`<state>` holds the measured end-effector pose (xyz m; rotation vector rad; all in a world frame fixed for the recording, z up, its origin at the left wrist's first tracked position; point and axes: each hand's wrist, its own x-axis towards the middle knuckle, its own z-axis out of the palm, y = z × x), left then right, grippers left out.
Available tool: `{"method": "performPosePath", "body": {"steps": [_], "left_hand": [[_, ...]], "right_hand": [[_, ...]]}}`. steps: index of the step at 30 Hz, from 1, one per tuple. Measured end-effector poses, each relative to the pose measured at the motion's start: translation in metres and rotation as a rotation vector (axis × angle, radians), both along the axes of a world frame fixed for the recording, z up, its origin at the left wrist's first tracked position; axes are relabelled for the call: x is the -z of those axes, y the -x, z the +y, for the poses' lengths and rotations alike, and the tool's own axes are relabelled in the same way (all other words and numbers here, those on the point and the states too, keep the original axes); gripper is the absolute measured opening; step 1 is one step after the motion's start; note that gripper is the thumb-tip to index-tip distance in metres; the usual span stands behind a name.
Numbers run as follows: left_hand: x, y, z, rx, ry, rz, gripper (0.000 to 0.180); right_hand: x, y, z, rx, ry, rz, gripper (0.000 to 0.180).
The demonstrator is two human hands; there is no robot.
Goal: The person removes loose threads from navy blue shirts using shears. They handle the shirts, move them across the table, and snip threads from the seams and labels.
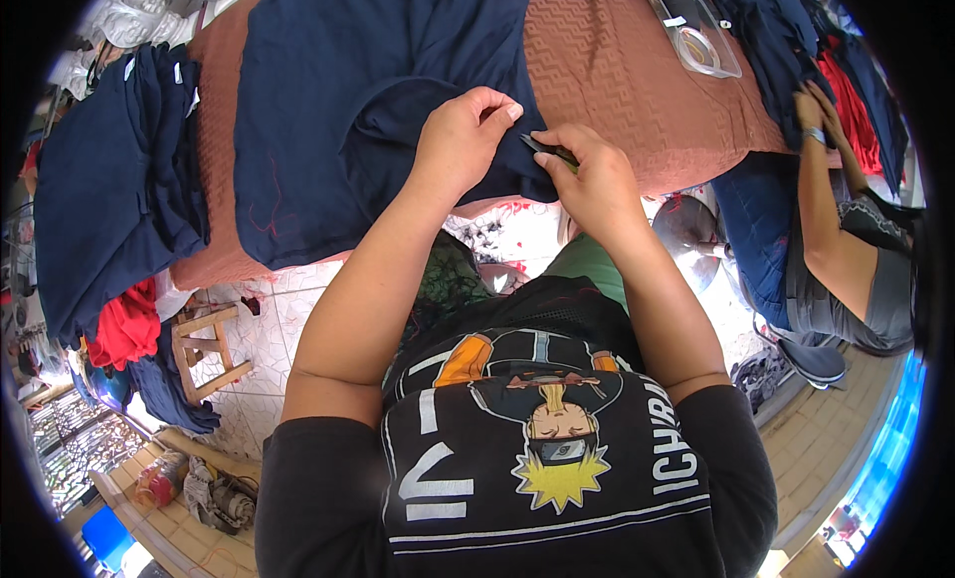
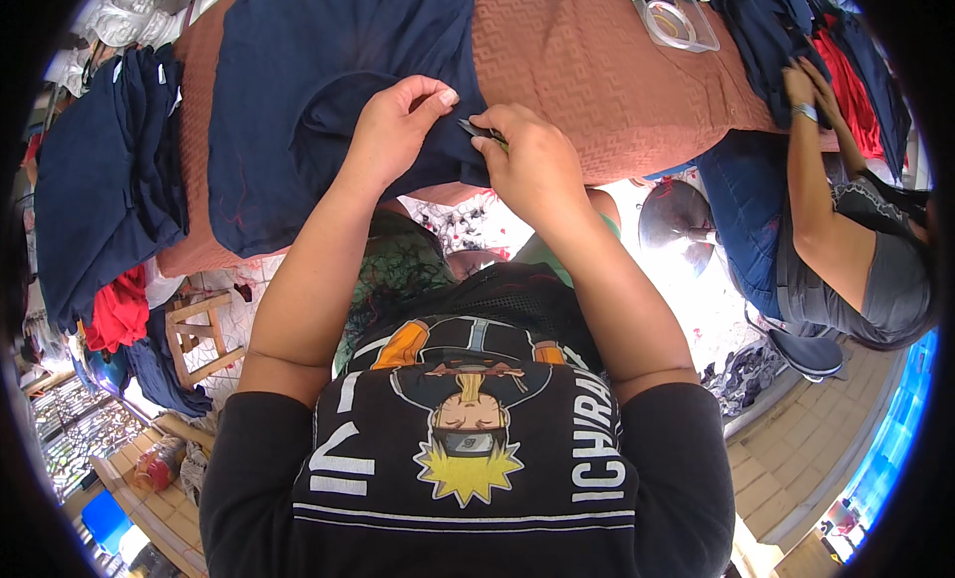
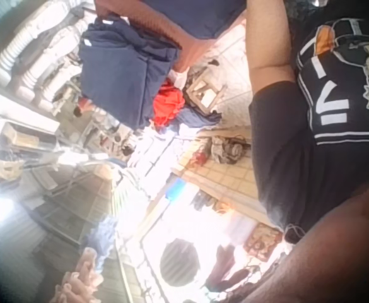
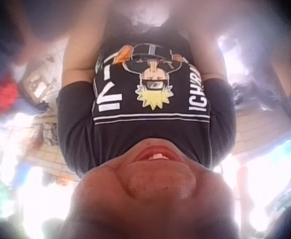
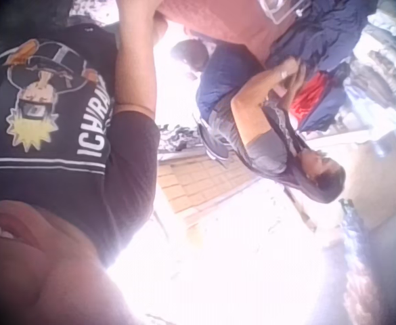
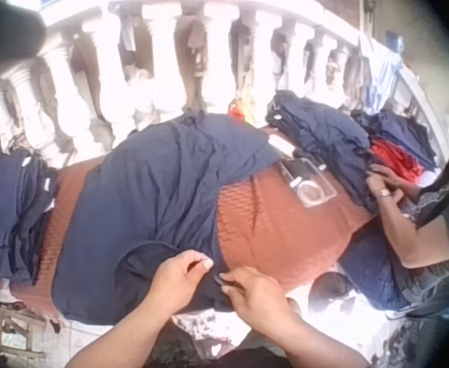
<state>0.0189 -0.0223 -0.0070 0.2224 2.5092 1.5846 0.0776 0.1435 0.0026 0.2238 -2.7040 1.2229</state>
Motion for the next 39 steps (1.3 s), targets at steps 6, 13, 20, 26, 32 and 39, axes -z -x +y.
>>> {"method": "performPosePath", "body": {"steps": [6, 13, 20, 26, 32, 39], "left_hand": [[0.001, 0.0, 0.0, -0.008, -0.013, 0.005, 0.024], [0.002, 0.001, -0.001, -0.007, 0.004, 0.011, 0.023], [0.002, 0.003, -0.003, 0.015, -0.111, -0.057, 0.021], [0.003, 0.003, -0.003, 0.022, -0.118, -0.062, 0.022], [-0.004, 0.0, -0.013, 0.113, -0.119, 0.053, 0.023], [-0.153, -0.041, -0.112, 0.638, 0.157, 0.245, 0.024]], "right_hand": [[0.0, 0.002, -0.004, -0.003, -0.012, 0.023, 0.018], [-0.001, 0.001, -0.01, 0.002, -0.007, 0.047, 0.016], [0.007, 0.001, -0.002, 0.021, 0.071, 0.035, 0.019], [0.006, 0.004, -0.006, 0.034, 0.039, 0.035, 0.017], [-0.003, 0.008, -0.008, -0.017, -0.081, 0.086, 0.017], [-0.035, 0.021, 0.024, 0.091, 0.034, 0.05, 0.021]]}}
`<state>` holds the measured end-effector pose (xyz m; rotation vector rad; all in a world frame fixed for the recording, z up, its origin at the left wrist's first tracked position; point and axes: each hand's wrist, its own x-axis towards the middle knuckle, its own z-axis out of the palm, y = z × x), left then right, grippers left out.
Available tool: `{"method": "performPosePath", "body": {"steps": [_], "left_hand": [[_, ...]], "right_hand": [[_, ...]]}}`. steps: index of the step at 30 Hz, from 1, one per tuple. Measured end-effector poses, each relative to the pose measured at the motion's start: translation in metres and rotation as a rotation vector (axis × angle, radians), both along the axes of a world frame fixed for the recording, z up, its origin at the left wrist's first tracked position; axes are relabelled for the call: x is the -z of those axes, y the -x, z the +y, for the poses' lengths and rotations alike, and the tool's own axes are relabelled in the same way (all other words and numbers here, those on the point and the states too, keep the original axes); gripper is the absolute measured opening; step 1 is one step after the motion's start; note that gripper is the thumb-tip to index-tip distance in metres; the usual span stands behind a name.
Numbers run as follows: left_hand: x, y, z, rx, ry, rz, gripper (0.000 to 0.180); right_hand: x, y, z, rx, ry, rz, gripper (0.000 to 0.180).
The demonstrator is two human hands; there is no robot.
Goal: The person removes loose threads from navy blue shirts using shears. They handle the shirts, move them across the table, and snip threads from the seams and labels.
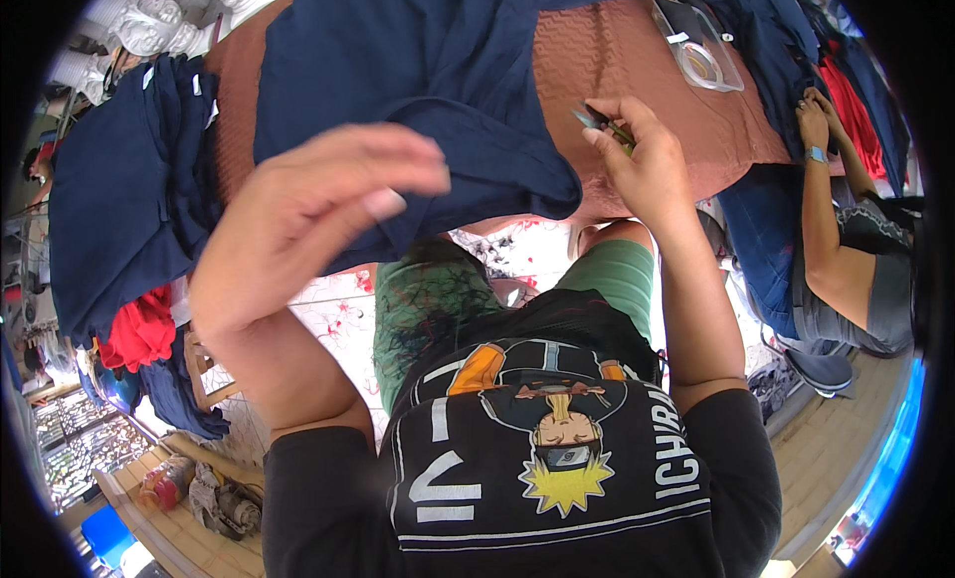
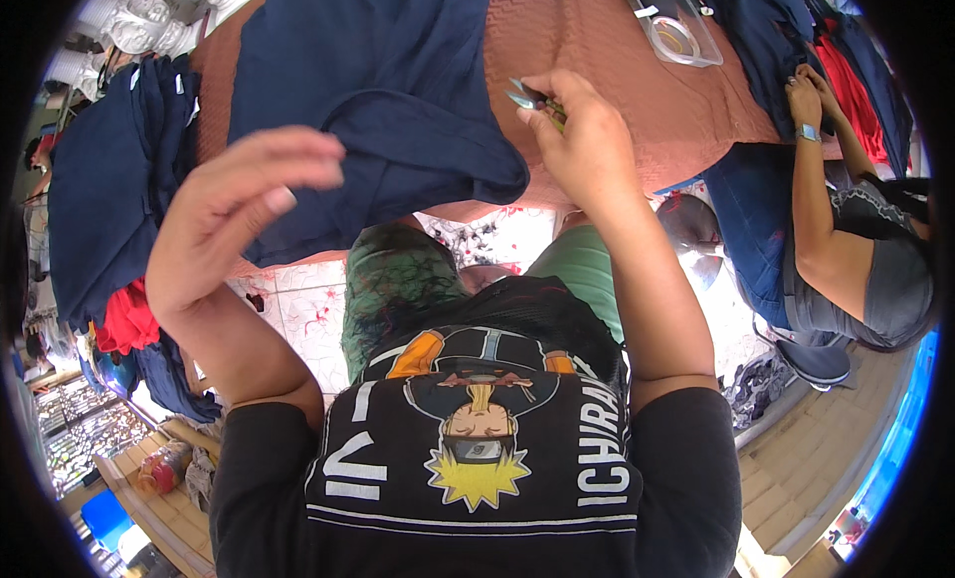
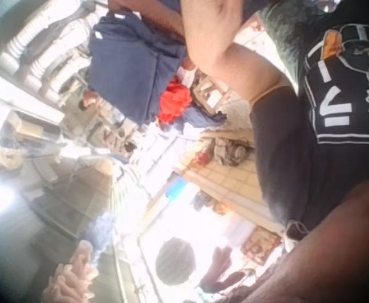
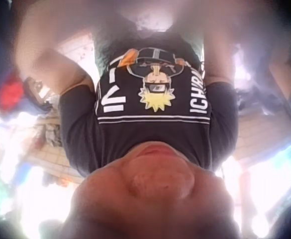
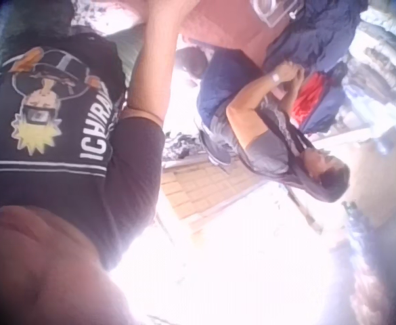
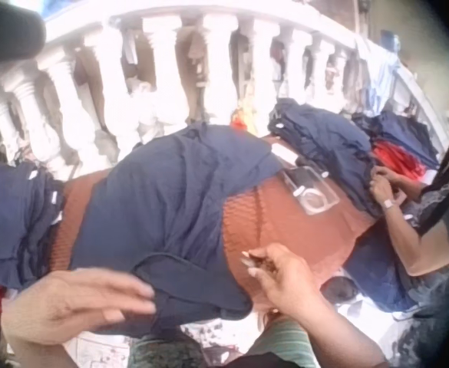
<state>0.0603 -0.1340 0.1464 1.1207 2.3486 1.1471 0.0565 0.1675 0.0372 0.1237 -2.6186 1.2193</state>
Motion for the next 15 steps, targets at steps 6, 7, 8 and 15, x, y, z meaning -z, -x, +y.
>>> {"method": "performPosePath", "body": {"steps": [6, 7, 8, 15], "left_hand": [[0.077, 0.014, -0.011, -0.725, 0.107, 0.118, 0.062], [0.096, 0.018, -0.005, -0.821, 0.225, 0.116, 0.071], [0.12, 0.023, -0.012, -0.849, 0.418, 0.24, 0.061], [0.057, 0.066, -0.028, -1.023, -0.175, 0.197, 0.024]], "right_hand": [[0.019, 0.02, -0.038, -0.109, -0.027, 0.115, 0.041], [0.029, 0.019, -0.041, -0.147, -0.046, 0.06, 0.041], [0.034, 0.018, -0.044, -0.188, -0.065, 0.012, 0.04], [-0.044, 0.018, -0.024, -0.149, -0.075, 0.252, 0.019]]}}
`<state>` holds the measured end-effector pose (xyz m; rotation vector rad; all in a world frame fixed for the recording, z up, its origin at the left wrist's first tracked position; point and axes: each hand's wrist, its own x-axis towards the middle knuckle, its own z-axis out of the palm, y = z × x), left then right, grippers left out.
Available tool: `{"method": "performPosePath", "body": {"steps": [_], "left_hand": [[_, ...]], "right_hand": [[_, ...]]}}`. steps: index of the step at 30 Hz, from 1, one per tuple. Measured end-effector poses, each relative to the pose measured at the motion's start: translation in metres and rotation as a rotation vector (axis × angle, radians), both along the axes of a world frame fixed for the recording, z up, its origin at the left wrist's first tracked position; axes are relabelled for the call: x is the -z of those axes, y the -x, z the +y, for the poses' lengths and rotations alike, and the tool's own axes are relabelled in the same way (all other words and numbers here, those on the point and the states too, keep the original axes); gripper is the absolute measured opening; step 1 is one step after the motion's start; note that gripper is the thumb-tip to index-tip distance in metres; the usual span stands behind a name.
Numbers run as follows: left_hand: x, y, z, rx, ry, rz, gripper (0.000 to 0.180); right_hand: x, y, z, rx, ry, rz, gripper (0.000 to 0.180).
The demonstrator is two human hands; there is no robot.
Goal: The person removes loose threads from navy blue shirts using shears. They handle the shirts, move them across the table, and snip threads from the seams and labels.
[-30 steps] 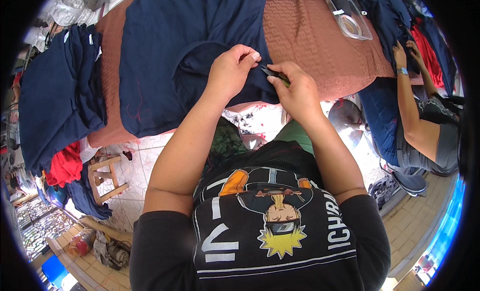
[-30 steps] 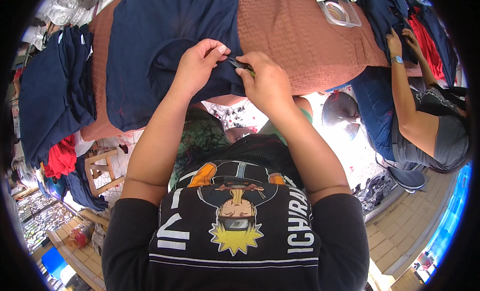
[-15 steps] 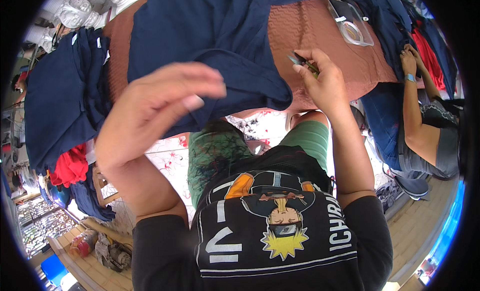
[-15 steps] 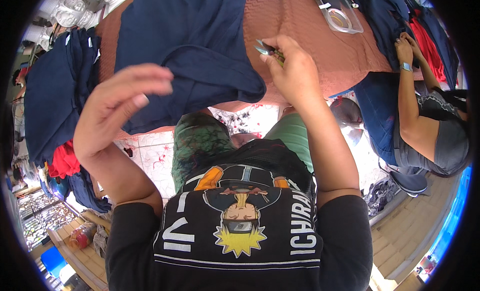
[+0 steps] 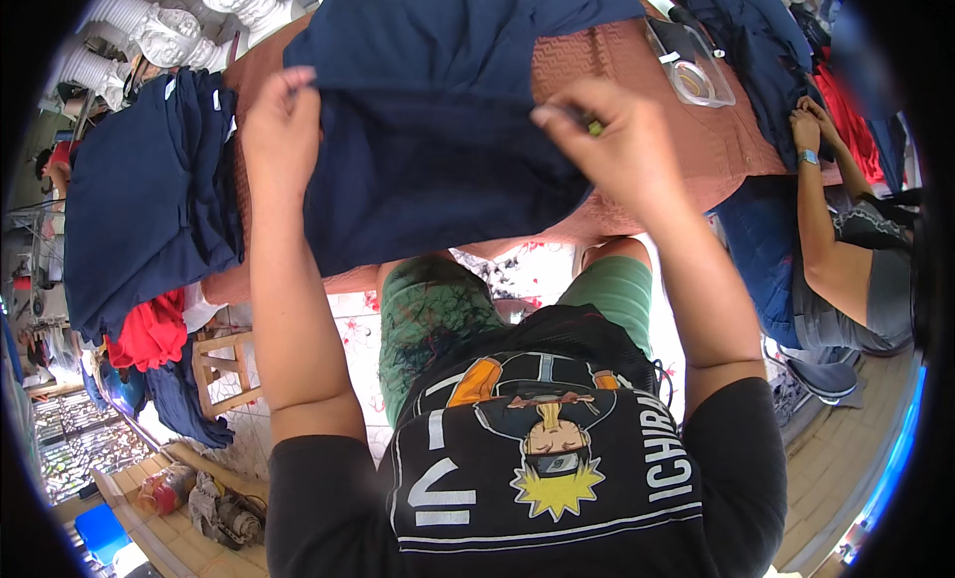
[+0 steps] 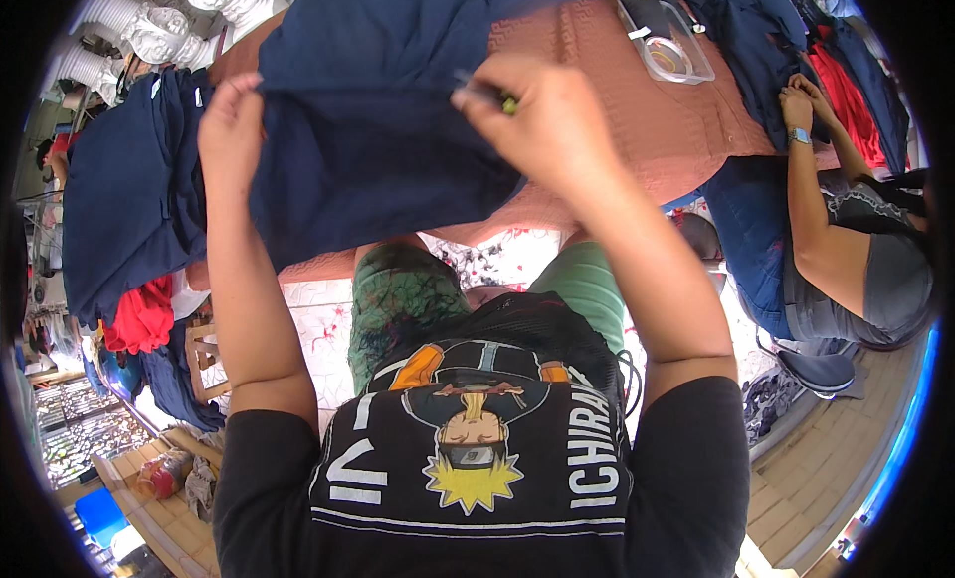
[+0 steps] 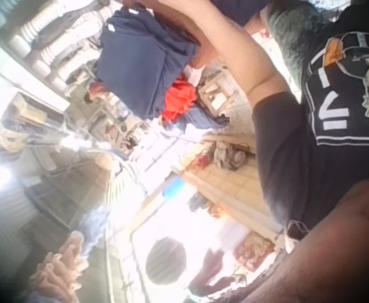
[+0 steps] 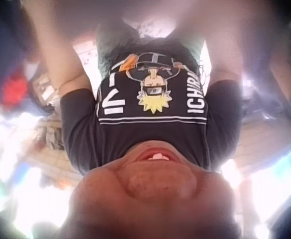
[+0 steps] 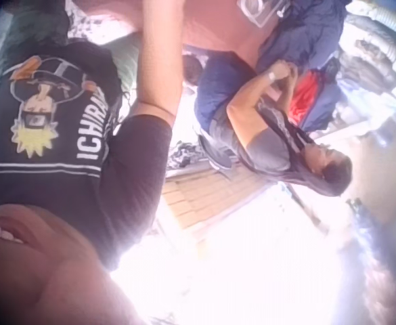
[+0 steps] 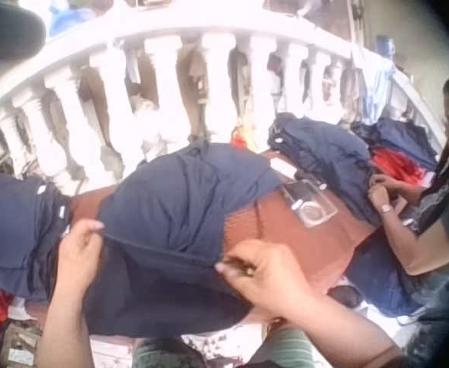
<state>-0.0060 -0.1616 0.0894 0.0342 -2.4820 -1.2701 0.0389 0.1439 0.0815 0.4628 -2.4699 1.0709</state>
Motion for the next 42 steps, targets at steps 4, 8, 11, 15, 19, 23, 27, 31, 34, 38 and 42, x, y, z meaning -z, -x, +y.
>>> {"method": "performPosePath", "body": {"steps": [4, 8, 11, 15, 19, 23, 27, 31, 34, 38, 42], "left_hand": [[-0.042, -0.012, 0.098, 0.417, -0.468, 0.302, 0.024], [-0.042, -0.074, 0.164, 1.156, -0.456, 0.128, 0.028], [-0.052, -0.128, 0.169, 1.68, -0.508, 0.002, 0.038], [-0.058, -0.167, 0.165, 1.853, -0.677, 0.029, 0.053], [-0.064, -0.18, 0.165, 1.905, -0.907, 0.023, 0.068], [-0.078, -0.201, 0.171, 1.862, -1.247, 0.015, 0.083], [-0.086, -0.228, 0.181, 1.697, -1.716, -0.011, 0.099], [-0.075, -0.226, 0.166, 1.665, -1.656, 0.035, 0.103], [-0.049, -0.182, 0.135, 1.869, -1.017, 0.138, 0.07], [-0.015, -0.085, 0.081, 1.166, -0.349, -0.003, 0.028], [0.065, 0.012, 0.048, 0.42, 0.323, 0.284, 0.032]], "right_hand": [[-0.044, 0.014, 0.058, 0.315, -0.057, 0.135, 0.02], [-0.061, 0.035, 0.159, 0.471, -0.942, -0.223, 0.024], [-0.086, 0.035, 0.217, 0.316, -0.86, -0.531, 0.032], [-0.087, 0.03, 0.224, 0.195, -0.487, -0.533, 0.033], [-0.054, 0.007, 0.154, 0.094, -0.192, -0.607, 0.023], [-0.013, 0.028, 0.099, -0.269, -0.239, -0.515, 0.018], [-0.006, 0.023, 0.041, -0.222, -0.276, -0.54, 0.017], [0.014, 0.028, 0.011, -0.372, -0.278, -0.296, 0.016], [0.026, 0.031, -0.002, -0.409, -0.204, -0.207, 0.017], [0.043, 0.043, -0.023, -0.385, -0.145, -0.168, 0.019], [0.053, 0.055, -0.054, -0.311, -0.098, -0.142, 0.022]]}}
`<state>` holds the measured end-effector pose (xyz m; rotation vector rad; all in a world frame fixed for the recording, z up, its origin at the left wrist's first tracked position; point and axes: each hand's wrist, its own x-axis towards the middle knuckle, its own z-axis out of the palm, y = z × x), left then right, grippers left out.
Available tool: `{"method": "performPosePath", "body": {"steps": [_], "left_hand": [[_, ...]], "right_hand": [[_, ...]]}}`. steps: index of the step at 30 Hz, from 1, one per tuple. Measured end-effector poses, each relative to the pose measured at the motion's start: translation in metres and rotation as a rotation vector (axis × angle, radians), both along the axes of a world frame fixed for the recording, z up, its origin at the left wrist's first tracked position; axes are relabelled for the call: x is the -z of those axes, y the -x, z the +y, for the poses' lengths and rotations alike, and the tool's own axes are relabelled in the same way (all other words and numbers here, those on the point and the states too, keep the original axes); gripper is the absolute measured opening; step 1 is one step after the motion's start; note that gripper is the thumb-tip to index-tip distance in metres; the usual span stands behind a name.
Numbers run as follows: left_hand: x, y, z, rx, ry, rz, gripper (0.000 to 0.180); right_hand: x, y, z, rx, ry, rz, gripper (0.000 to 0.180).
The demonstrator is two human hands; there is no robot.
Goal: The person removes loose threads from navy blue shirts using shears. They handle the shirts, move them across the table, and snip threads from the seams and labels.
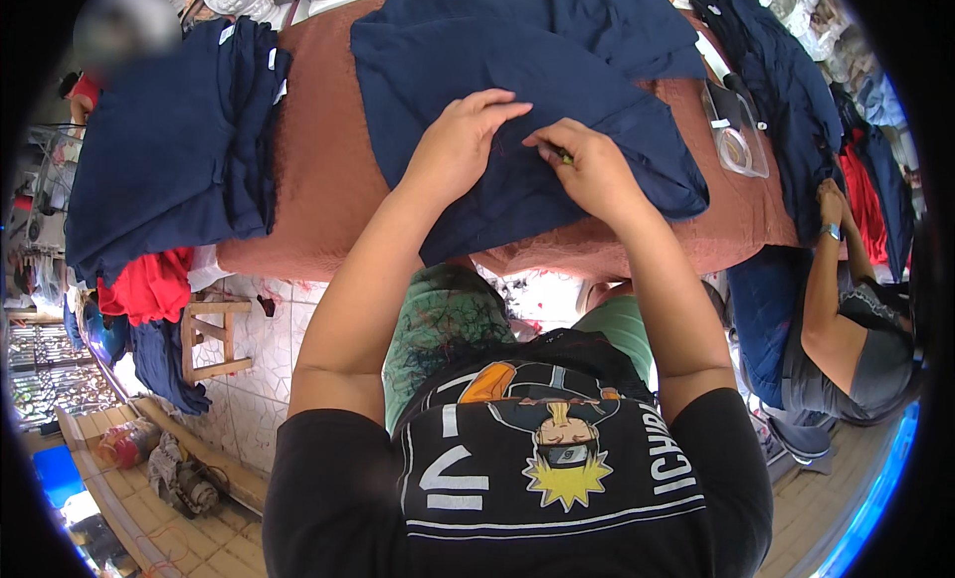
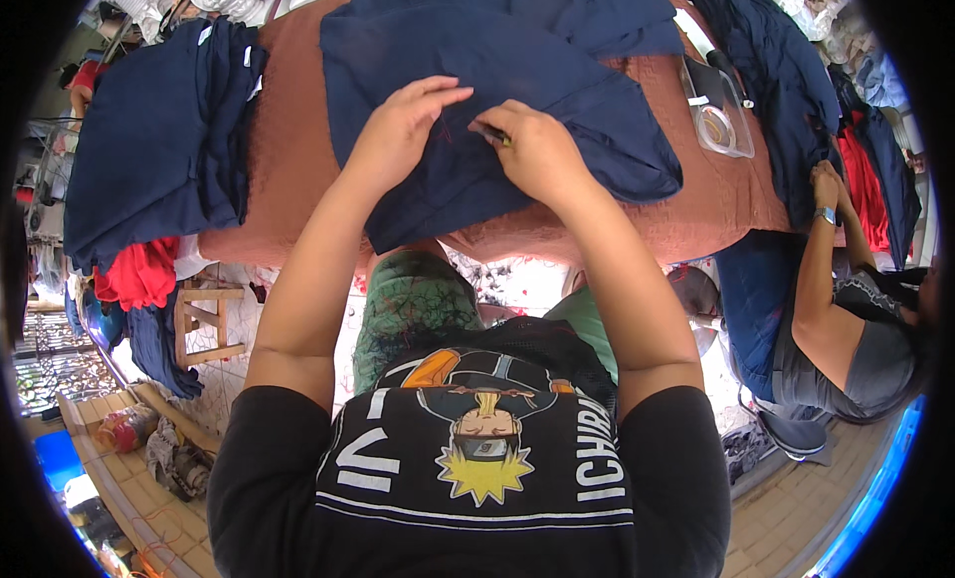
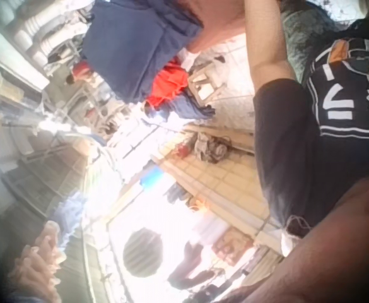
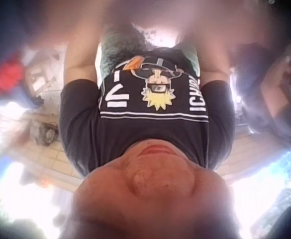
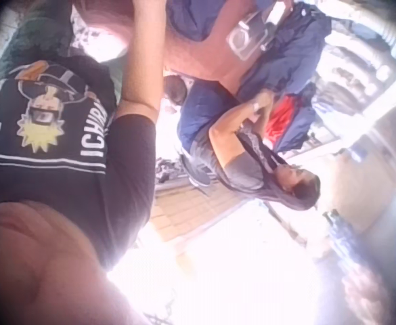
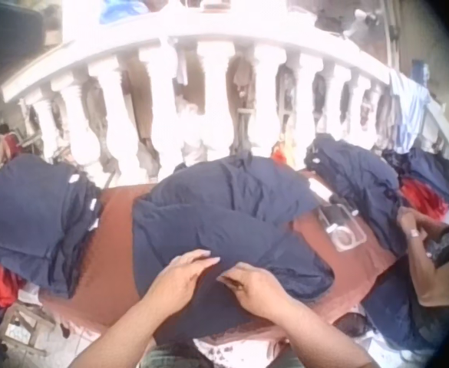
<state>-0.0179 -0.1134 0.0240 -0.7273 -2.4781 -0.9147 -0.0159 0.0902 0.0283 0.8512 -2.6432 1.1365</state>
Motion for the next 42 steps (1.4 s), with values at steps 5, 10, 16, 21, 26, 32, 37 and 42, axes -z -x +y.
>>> {"method": "performPosePath", "body": {"steps": [5, 10, 16, 21, 26, 32, 37, 42], "left_hand": [[0.043, 0.002, -0.003, -0.159, 0.065, -0.079, 0.021], [0.033, -0.006, -0.01, -0.115, -0.178, -0.226, 0.014], [0.011, -0.039, -0.019, -0.111, -0.045, -0.312, 0.015], [0.033, -0.007, -0.007, -0.045, 0.057, -0.029, 0.014], [0.034, 0.0, -0.008, -0.053, 0.021, -0.174, 0.011], [0.009, -0.034, -0.027, 0.077, 0.13, -0.191, 0.013], [-0.016, -0.039, -0.012, -0.043, 0.035, -0.439, 0.012], [0.029, -0.005, -0.004, -0.017, 0.094, -0.103, 0.01]], "right_hand": [[0.013, -0.011, 0.004, -0.014, -0.139, -0.013, 0.024], [0.016, -0.012, 0.007, 0.024, -0.139, 0.016, 0.022], [0.016, -0.021, 0.012, -0.003, -0.19, -0.005, 0.021], [0.015, -0.026, 0.013, -0.008, -0.17, 0.051, 0.018], [0.028, -0.027, 0.014, 0.038, -0.073, 0.029, 0.017], [0.031, -0.035, 0.022, 0.092, -0.049, 0.004, 0.017], [0.03, -0.037, 0.022, 0.085, -0.056, 0.004, 0.018], [0.033, -0.038, 0.021, 0.08, -0.037, 0.0, 0.018]]}}
